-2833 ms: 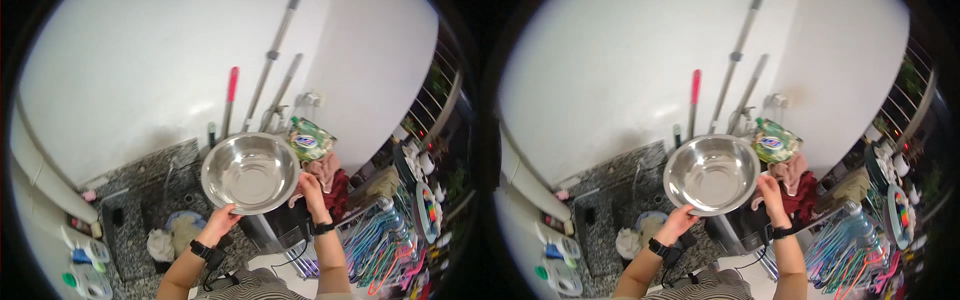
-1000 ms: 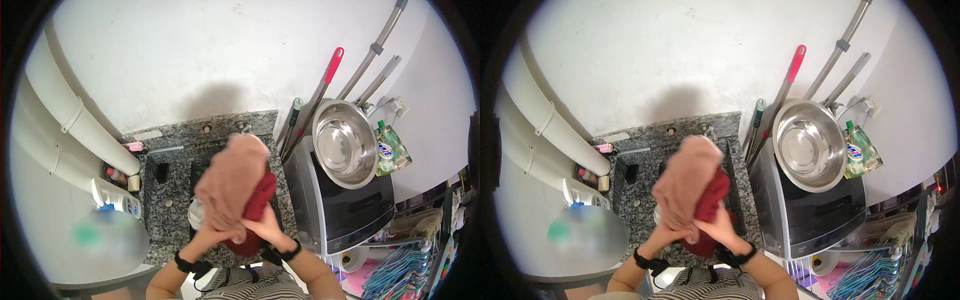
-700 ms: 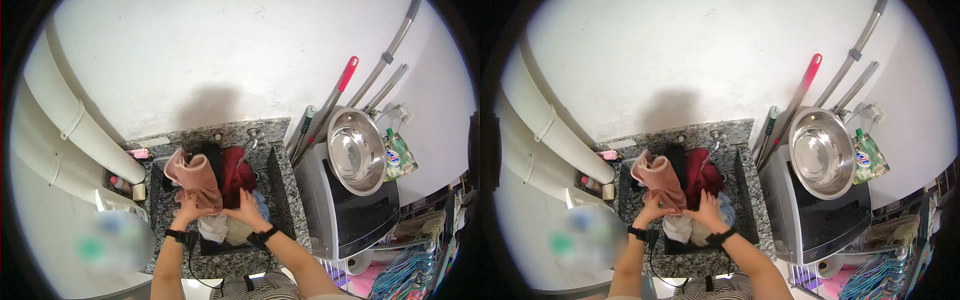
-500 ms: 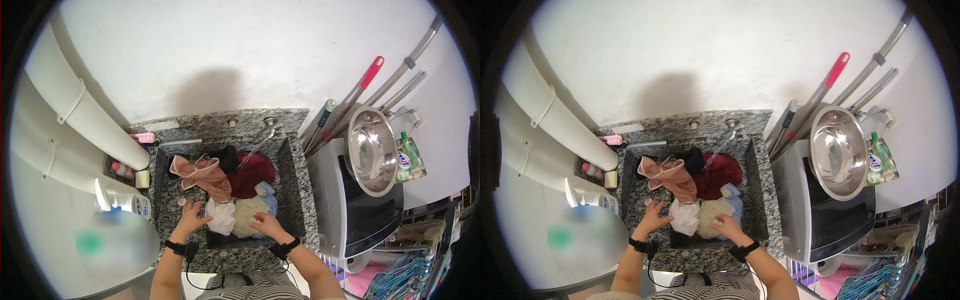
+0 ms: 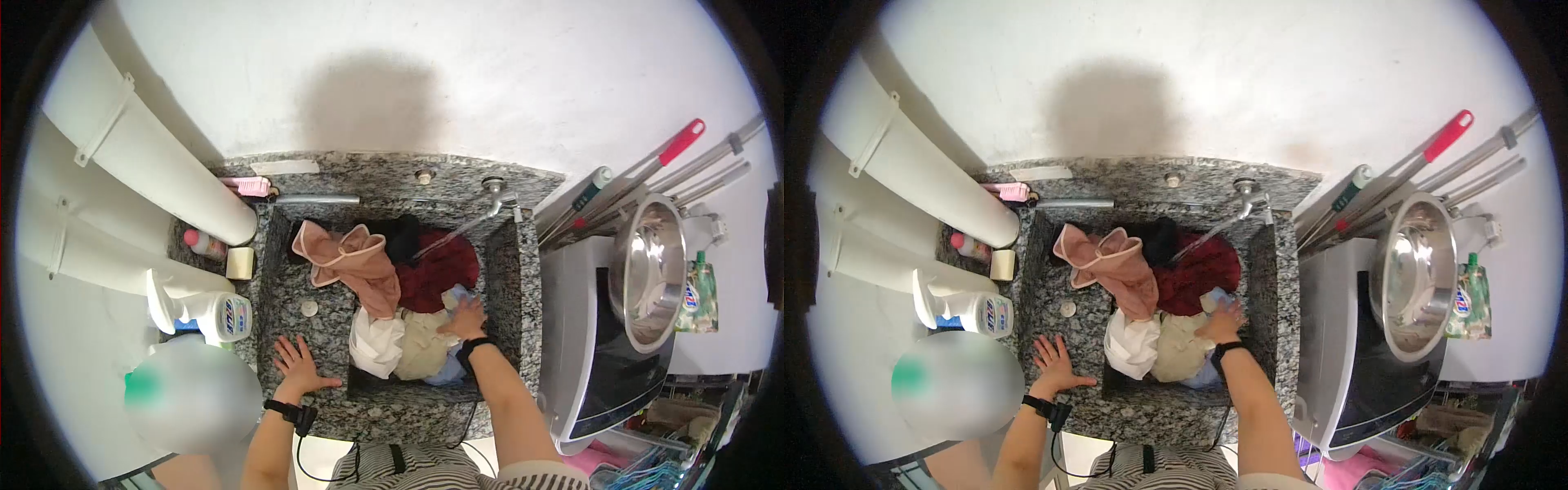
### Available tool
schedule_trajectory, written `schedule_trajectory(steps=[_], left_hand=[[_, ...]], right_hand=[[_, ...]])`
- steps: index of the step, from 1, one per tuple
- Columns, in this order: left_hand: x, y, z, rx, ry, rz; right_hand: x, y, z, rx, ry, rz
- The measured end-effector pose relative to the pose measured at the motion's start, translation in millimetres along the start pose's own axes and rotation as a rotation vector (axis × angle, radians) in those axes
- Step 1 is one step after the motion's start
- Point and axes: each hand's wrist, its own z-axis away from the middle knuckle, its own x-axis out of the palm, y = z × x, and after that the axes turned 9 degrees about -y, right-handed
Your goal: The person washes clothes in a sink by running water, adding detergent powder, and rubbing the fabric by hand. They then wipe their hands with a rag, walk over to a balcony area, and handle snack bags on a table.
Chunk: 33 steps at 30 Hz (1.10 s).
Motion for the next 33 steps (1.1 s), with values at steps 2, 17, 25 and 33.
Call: schedule_trajectory(steps=[2,17,25,33], left_hand=[[1.5,-0.7,-3.2,-0.011,-0.007,0.004],[-2.9,3.2,-4.6,-0.043,-0.058,-0.061],[4.8,-4.1,-8.5,0.018,0.016,-0.013],[4.3,-3.5,-5.5,-0.013,0.008,-0.015]], right_hand=[[-13.4,5.2,-18.0,-0.005,-0.084,-0.038],[7.3,-82.0,40.2,-0.989,0.163,0.107],[76.7,-117.3,62.9,-1.340,-0.636,-0.056],[98.7,-139.8,38.3,-1.158,-0.678,-0.067]])
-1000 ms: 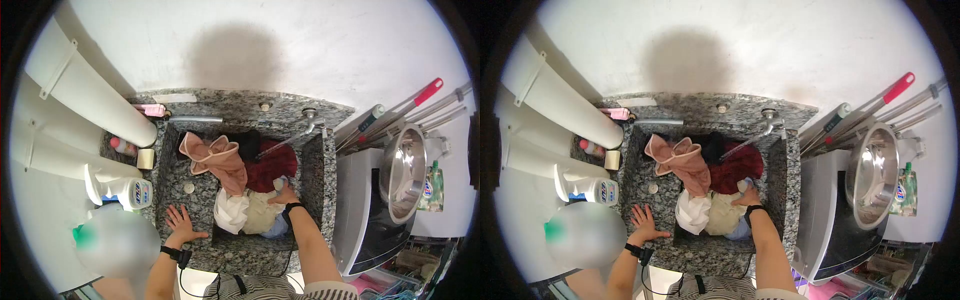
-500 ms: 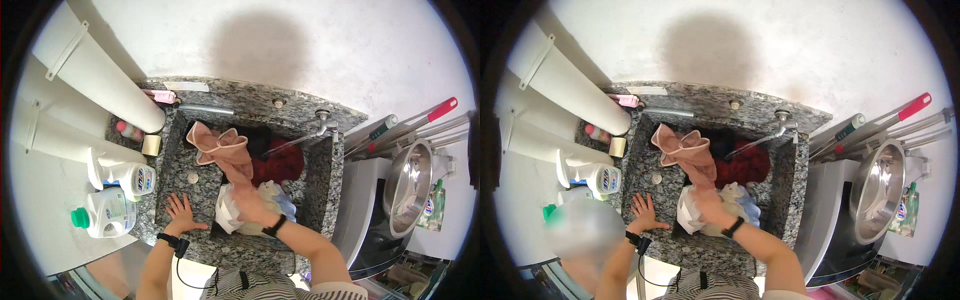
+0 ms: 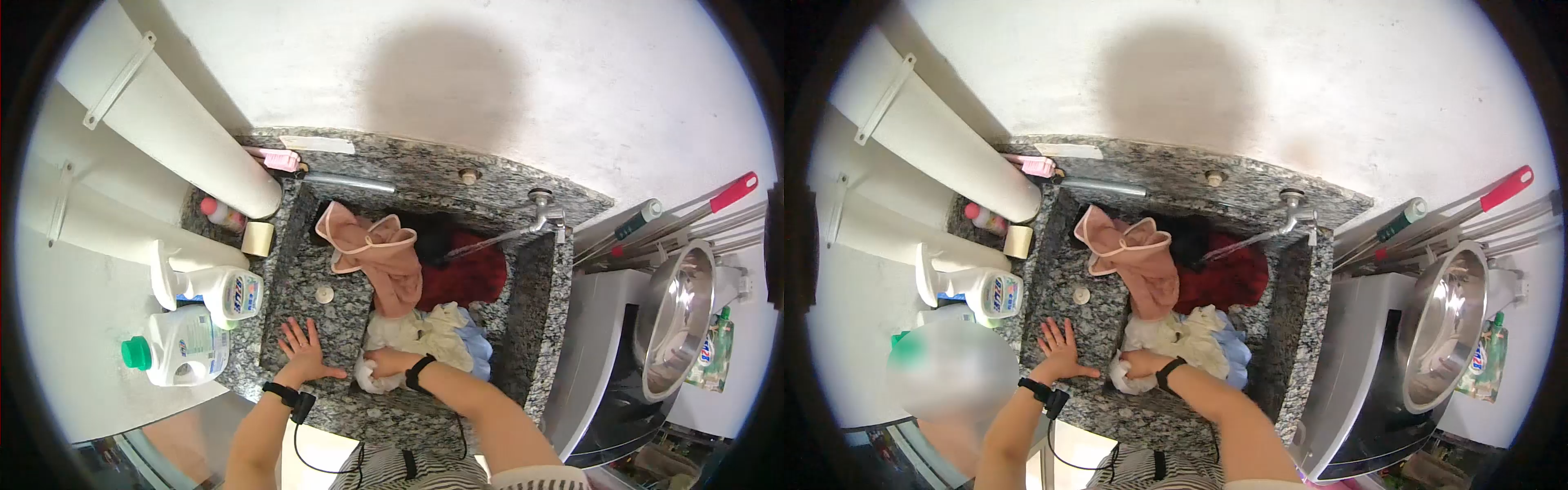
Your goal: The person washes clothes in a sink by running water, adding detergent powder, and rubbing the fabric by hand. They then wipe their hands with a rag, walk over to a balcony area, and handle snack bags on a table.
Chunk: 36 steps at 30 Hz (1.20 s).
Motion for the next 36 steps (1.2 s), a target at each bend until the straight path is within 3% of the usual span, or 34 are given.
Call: schedule_trajectory(steps=[2,4,6,8,12,14,17,21,22,25,28,29,30,31,32,33,35,36], left_hand=[[-3.9,2.5,-1.1,-0.003,-0.002,0.026],[-1.7,1.7,-2.6,-0.005,0.006,0.018],[-1.1,0.5,-4.0,-0.014,-0.016,-0.031],[-2.6,0.2,-1.5,-0.033,-0.019,-0.031],[-11.7,7.6,1.2,-0.024,-0.039,-0.034],[-10.0,8.0,1.7,-0.039,-0.048,-0.014],[-5.2,5.2,0.0,-0.007,-0.007,0.003],[-4.6,3.6,-0.6,0.000,-0.007,0.047],[-4.7,3.6,-0.4,0.010,-0.004,0.058],[-11.5,9.4,3.0,-0.011,-0.041,0.057],[-9.9,8.7,0.8,0.001,-0.032,0.050],[-10.2,9.6,1.8,-0.009,-0.045,0.055],[-9.4,7.8,-0.1,-0.011,-0.061,0.058],[-9.9,7.1,-1.7,-0.012,-0.057,0.044],[-9.8,6.9,-2.8,-0.017,-0.074,0.047],[-8.6,5.3,-4.3,-0.020,-0.093,0.050],[-8.4,2.9,-9.9,-0.021,-0.102,0.028],[-9.2,4.7,-7.9,-0.016,-0.092,0.047]], right_hand=[[-43.4,-34.6,22.3,-0.005,-0.095,0.024],[-85.1,-73.3,25.6,0.147,0.052,0.363],[-106.1,-87.8,11.0,-0.012,0.603,0.289],[-117.0,-94.0,-23.9,-0.149,0.820,0.368],[-104.0,-81.4,-73.0,-0.032,0.871,0.628],[-102.3,-76.5,-71.1,-0.050,0.730,0.468],[-108.3,-67.2,-20.6,-0.109,0.741,0.248],[-134.0,-11.2,67.4,0.001,1.151,-0.458],[-114.6,73.8,57.0,0.239,1.402,-0.503],[-130.9,145.9,126.7,0.318,1.807,-0.587],[-135.2,219.5,104.4,0.464,1.868,-0.480],[-145.8,187.2,95.2,0.471,1.649,-0.586],[-144.1,212.5,44.9,0.505,1.564,-0.562],[-157.0,172.1,27.8,0.431,1.584,-0.660],[-169.6,130.6,27.0,0.530,1.311,-0.613],[-170.7,114.6,5.7,0.494,1.353,-0.586],[-163.3,147.9,-41.3,0.202,1.197,-0.779],[-166.4,152.7,-36.2,0.284,1.177,-0.781]])
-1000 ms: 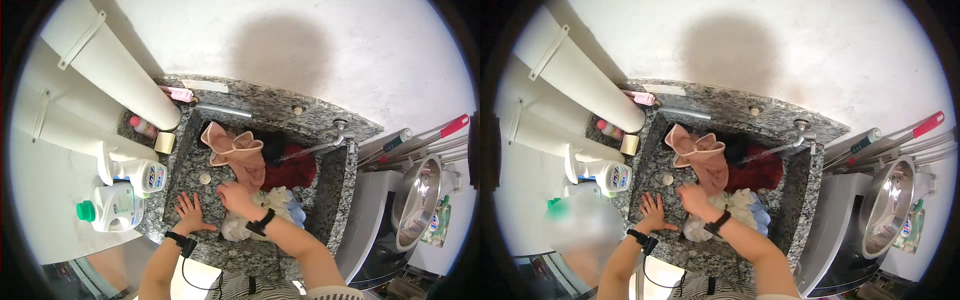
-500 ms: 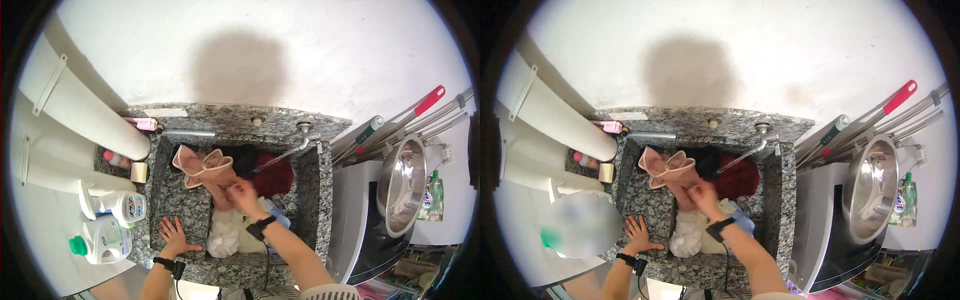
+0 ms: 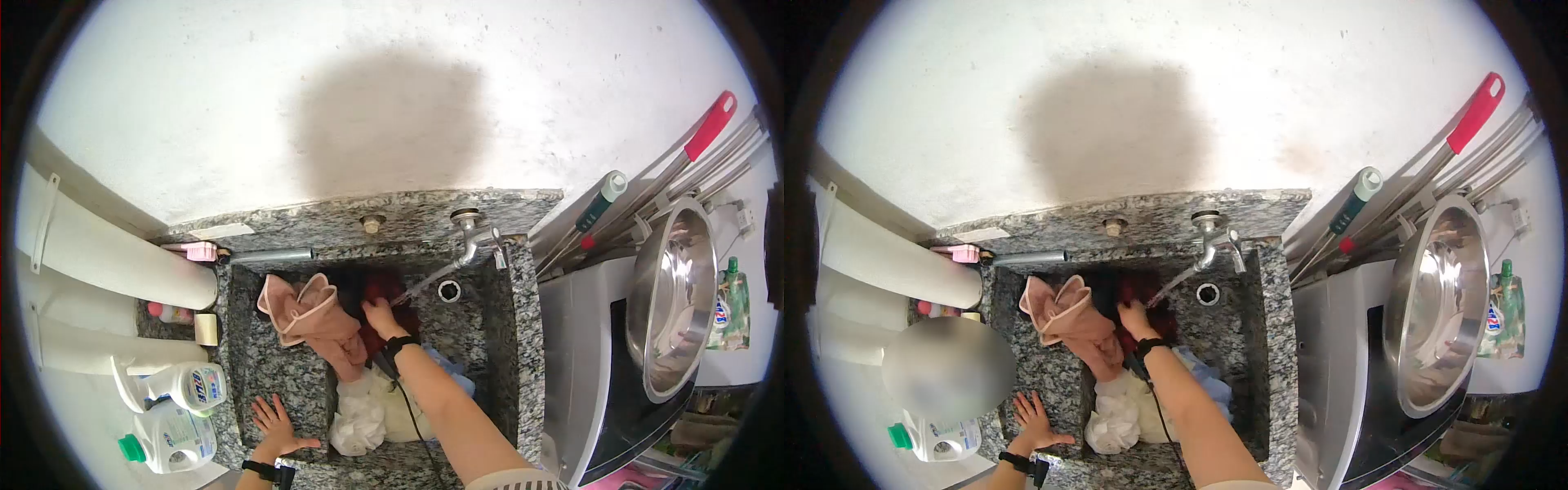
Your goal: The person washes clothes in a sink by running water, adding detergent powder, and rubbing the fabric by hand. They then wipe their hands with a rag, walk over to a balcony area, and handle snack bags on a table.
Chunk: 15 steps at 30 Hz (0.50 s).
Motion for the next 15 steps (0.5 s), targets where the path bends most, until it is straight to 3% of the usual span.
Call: schedule_trajectory(steps=[2,4,5,6,7,8,10,15], left_hand=[[0.6,2.0,5.4,-0.005,0.006,0.018],[-2.0,3.9,6.2,-0.001,-0.004,0.026],[-2.6,5.0,6.8,-0.001,-0.015,0.032],[-3.5,5.5,7.1,0.002,-0.017,0.037],[-5.2,5.9,6.9,-0.002,-0.041,0.033],[-6.4,6.3,6.8,-0.008,-0.065,0.030],[-7.2,8.4,9.2,-0.015,-0.059,0.040],[-5.2,6.3,7.8,-0.019,-0.037,0.039]], right_hand=[[-20.5,3.5,9.7,0.078,0.009,0.045],[-58.1,-8.1,29.9,-0.029,0.031,0.278],[-76.2,-15.4,45.5,-0.004,0.063,0.229],[-88.4,10.7,42.3,-0.071,0.186,0.251],[-107.5,-0.9,57.9,0.029,0.303,0.379],[-124.2,-1.2,62.9,-0.006,0.380,0.276],[-148.5,8.2,60.9,-0.129,0.590,0.589],[-173.3,27.1,40.0,-0.139,0.562,0.751]])
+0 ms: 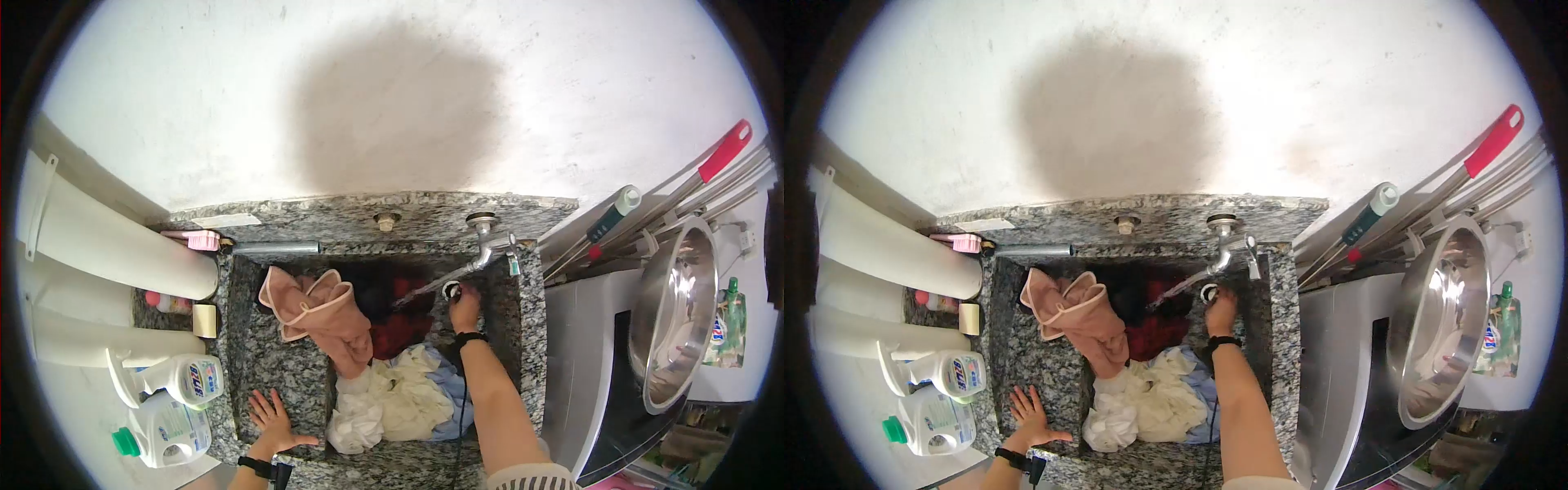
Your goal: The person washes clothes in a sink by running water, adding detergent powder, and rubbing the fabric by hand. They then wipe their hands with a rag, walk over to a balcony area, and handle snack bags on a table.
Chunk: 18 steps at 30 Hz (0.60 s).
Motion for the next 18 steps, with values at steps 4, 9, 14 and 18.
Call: schedule_trajectory(steps=[4,9,14,18], left_hand=[[2.3,-0.7,-0.3,-0.015,0.022,-0.021],[6.2,-7.2,-3.4,0.020,0.068,-0.014],[6.7,-5.9,-3.3,0.009,0.048,-0.012],[6.0,-5.6,-3.9,0.002,0.065,-0.037]], right_hand=[[17.5,17.4,-4.0,-0.011,-0.110,0.007],[14.7,8.5,-11.9,0.079,-0.104,-0.304],[8.1,6.3,-5.0,-0.041,-0.039,-0.128],[25.0,21.2,-11.4,-0.052,-0.055,-0.185]])
